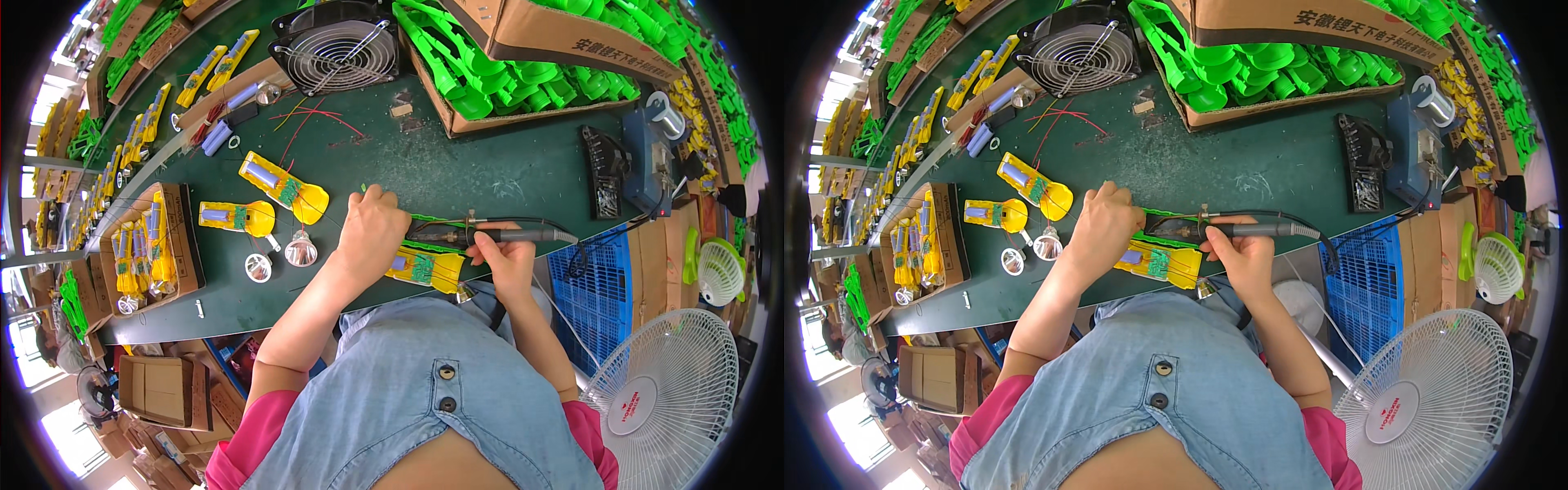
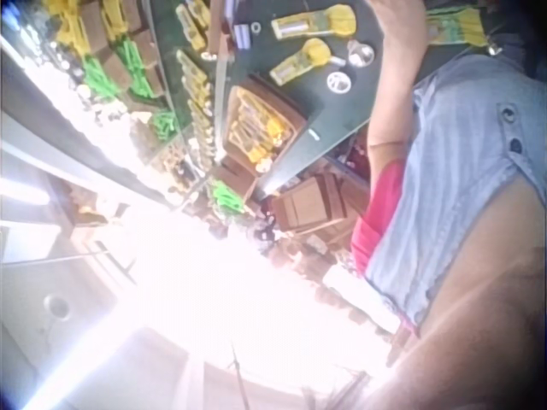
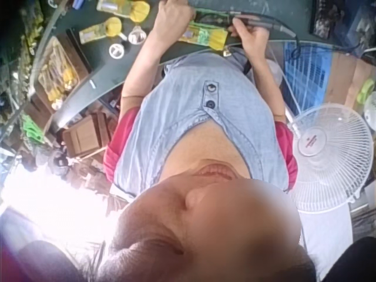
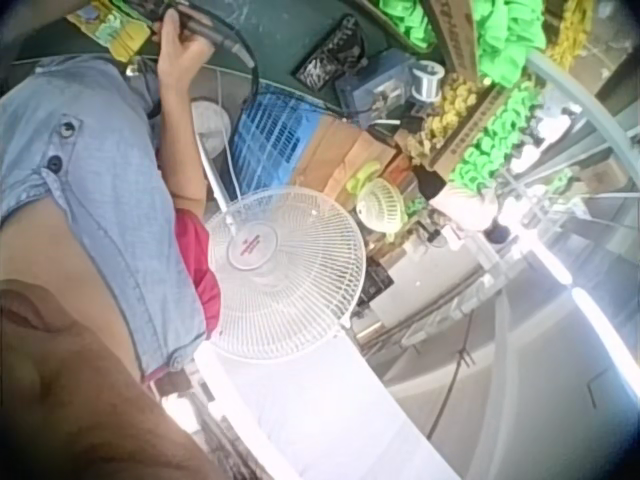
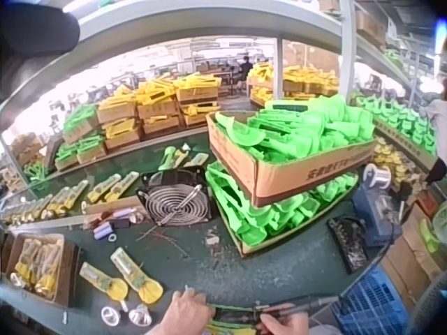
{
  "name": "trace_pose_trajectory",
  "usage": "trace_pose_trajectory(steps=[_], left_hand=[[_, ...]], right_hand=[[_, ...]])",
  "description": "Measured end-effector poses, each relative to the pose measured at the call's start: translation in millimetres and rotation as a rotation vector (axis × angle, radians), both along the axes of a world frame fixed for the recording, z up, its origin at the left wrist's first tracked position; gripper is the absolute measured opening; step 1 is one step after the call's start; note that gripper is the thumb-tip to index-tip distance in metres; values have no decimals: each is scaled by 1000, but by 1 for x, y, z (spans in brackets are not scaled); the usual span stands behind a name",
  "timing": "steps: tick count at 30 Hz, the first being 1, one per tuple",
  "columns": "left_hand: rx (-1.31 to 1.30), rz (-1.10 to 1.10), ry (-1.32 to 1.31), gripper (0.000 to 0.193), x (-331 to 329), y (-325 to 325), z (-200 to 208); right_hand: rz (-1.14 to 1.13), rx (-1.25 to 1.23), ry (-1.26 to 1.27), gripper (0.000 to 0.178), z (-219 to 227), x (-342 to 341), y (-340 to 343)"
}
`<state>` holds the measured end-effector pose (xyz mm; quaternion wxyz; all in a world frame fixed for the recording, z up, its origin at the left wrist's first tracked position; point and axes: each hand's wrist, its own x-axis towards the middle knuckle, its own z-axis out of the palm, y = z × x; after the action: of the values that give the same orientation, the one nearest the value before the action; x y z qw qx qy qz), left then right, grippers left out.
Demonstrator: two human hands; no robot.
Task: The person solders wires and circuit components inside flashlight casings using a soldering iron, assembles the flashlight parts by hand, and places the assembled flashlights onto a conveyor belt.
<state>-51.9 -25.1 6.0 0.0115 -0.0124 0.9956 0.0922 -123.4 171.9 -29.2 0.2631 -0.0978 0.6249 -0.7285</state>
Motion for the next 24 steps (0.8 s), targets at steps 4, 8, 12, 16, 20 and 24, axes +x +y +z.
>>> trace_pose_trajectory(steps=[4,8,12,16,20,24], left_hand=[[-32,-10,-18,4,-4,-2,-2],[-49,-21,-14,4,-9,-4,-5],[-56,-29,0,5,-10,-5,0],[-142,-25,24,5,-5,0,-4],[-139,-2,15,5,1,4,-8],[-140,12,45,4,4,5,-6]], right_hand=[[-4,-32,19,19,2,-2,5],[-112,-63,279,21,8,0,15],[-94,210,600,22,26,5,27],[-69,402,905,40,9,2,36],[-9,401,823,48,9,7,38],[74,404,848,59,1,4,43]])
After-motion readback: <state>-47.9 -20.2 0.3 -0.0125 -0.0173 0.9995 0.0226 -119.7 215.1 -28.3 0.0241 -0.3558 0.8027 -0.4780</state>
